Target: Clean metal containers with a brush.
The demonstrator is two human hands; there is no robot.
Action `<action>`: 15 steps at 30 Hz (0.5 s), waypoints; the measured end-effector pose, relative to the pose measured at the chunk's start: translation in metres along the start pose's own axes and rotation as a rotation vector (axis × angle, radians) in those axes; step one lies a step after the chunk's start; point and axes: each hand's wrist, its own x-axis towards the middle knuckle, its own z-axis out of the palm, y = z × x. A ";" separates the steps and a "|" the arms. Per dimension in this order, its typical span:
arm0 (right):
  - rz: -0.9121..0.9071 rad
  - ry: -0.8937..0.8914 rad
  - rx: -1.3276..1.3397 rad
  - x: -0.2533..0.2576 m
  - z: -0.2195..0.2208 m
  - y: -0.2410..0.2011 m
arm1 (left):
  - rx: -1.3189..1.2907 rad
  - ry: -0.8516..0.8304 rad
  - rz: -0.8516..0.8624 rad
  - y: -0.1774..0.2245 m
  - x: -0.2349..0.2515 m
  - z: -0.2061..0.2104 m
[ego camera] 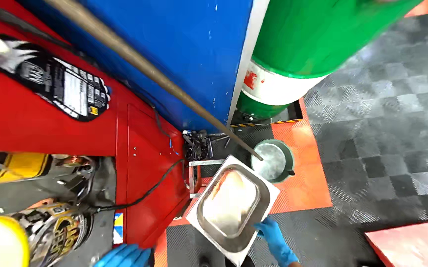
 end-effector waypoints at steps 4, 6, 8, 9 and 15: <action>-0.145 0.034 -0.028 -0.097 -0.046 -0.001 | 0.037 0.123 0.004 -0.002 0.004 0.012; -0.249 0.059 -0.052 -0.151 -0.064 -0.011 | 0.063 0.212 0.005 -0.005 0.009 0.023; -0.366 0.080 -0.075 -0.204 -0.079 -0.020 | 0.027 0.201 -0.033 -0.003 0.014 0.024; -0.425 0.088 -0.090 -0.229 -0.085 -0.025 | -0.045 0.163 -0.081 0.003 0.017 0.020; -0.639 0.081 -0.157 -0.374 -0.106 -0.052 | -1.245 0.057 -0.363 0.099 -0.031 -0.036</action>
